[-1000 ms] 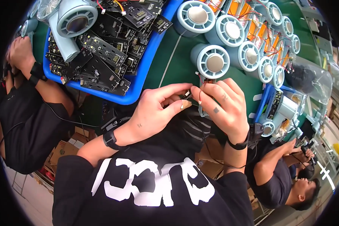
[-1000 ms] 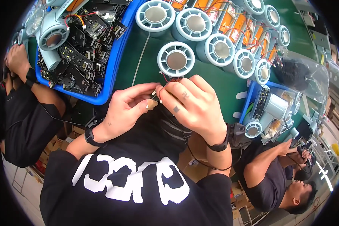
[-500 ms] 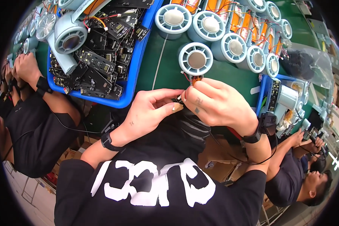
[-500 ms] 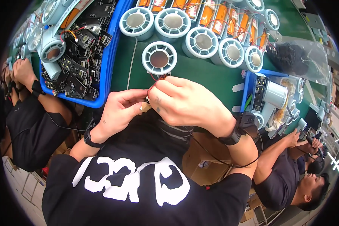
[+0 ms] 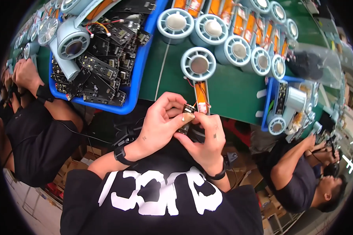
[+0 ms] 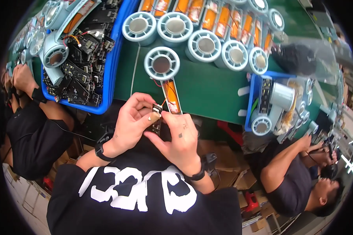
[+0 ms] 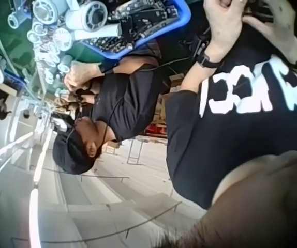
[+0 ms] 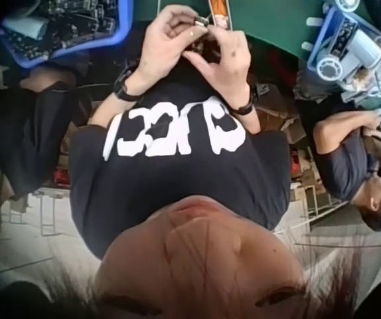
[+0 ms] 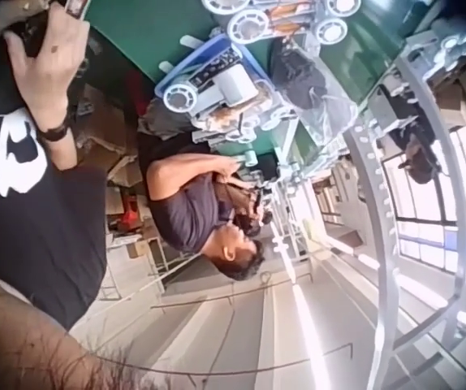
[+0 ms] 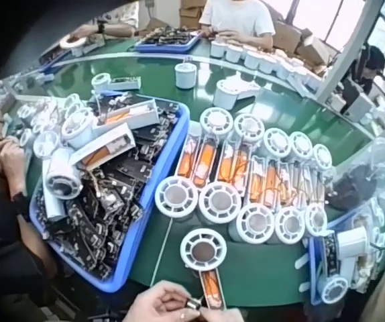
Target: The person assembles handheld fans by connecting wires from the fan body to a circuit board and fitting the board into the handle. They then place the assembled fan on the table and pick up another fan body to repeat the process.
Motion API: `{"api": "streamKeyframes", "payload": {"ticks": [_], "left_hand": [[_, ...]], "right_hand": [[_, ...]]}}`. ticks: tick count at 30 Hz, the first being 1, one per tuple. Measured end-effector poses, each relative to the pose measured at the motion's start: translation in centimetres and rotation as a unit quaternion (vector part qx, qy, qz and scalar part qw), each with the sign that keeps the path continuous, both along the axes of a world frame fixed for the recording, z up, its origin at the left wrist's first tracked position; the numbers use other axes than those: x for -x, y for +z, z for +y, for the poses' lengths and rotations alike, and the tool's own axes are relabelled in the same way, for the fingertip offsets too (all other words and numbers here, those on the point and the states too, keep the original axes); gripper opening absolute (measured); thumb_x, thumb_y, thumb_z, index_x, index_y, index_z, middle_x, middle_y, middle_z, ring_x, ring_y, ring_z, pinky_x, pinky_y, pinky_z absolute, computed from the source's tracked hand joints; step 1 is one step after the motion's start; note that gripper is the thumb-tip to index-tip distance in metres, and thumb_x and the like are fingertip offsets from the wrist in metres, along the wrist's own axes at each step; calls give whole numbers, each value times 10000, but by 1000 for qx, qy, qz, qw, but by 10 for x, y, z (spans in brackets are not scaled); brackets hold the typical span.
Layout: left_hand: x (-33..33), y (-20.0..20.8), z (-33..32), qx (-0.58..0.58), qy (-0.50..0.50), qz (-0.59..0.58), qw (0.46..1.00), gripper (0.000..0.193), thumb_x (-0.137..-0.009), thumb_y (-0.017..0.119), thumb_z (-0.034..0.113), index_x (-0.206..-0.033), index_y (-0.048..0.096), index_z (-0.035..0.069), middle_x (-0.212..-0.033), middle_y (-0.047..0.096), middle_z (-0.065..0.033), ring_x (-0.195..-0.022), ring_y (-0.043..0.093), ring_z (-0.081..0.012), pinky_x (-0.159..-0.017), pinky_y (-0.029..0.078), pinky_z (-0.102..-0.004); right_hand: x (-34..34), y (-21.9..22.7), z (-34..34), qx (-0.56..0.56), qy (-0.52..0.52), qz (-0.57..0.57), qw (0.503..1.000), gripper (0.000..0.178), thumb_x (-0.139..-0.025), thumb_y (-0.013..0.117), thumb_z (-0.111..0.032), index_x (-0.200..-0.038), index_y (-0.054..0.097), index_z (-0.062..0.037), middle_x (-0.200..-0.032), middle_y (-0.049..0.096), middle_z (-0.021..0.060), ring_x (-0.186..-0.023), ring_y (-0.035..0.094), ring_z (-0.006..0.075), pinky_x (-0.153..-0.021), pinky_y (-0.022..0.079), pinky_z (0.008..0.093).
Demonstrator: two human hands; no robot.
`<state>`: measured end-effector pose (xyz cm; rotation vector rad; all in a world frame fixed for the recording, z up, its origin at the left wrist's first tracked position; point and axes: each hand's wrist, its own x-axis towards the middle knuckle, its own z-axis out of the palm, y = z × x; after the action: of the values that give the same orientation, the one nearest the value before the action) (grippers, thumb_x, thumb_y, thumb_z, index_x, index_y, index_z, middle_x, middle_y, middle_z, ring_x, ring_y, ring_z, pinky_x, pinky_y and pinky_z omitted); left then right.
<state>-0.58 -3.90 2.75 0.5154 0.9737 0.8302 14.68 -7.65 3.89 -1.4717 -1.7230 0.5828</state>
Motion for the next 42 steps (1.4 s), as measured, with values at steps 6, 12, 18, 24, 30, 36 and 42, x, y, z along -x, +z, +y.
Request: {"api": "streamKeyframes", "payload": {"ticks": [6,12,18,24,30,36,42], "left_hand": [[4,12,10,-103,-94,129,982,236,-893,712,-48,-1121,654,-25,-1082,618,-87,-949,665,-180,-785,561,-283],[-10,26,46,-543,-135,457,691,284,-798,756,-77,-1066,723,10,-1047,686,-140,-897,692,-259,-753,557,-299],[-1,13,48,-538,-73,378,750,231,-822,717,-72,-1027,747,29,-1042,733,-107,-843,699,-201,-713,545,-284],[-16,12,48,-413,-76,283,862,152,-860,692,-92,-977,739,-7,-1021,732,-101,-840,699,-152,-704,561,-265],[-20,18,43,-337,-90,276,896,162,-872,666,-113,-994,729,-28,-1002,712,-99,-850,697,-138,-686,567,-243],[-19,23,44,-387,-108,286,870,181,-866,669,-119,-1023,709,-39,-1018,682,-98,-856,690,-148,-682,570,-247],[-18,24,41,-381,-111,280,874,173,-862,677,-126,-1008,703,-36,-1000,682,-99,-866,684,-146,-706,568,-245]], "right_hand": [[-10,2,-4,32,-71,-22,997,469,-731,818,51,-1168,660,-8,-905,681,130,-803,668,278,-681,542,351],[-44,6,0,-3,-14,-56,998,422,-778,752,87,-1180,659,-2,-939,680,138,-852,693,258,-750,547,330],[-52,-3,9,110,-59,138,983,358,-860,692,56,-1212,650,9,-1037,689,98,-936,684,174,-801,531,281],[-42,-6,26,154,-80,393,903,277,-943,634,-5,-1218,658,-3,-1027,673,74,-905,649,135,-800,504,264],[-45,-22,24,104,-25,336,936,263,-980,600,-26,-1237,645,3,-1053,668,67,-899,614,100,-793,491,242],[-43,-18,26,148,-9,431,890,293,-985,587,-38,-1273,594,15,-1124,667,94,-979,609,120,-864,487,262],[-40,-22,26,152,3,465,872,295,-980,586,-37,-1268,572,25,-1199,661,132,-1056,628,158,-930,496,288]]}}
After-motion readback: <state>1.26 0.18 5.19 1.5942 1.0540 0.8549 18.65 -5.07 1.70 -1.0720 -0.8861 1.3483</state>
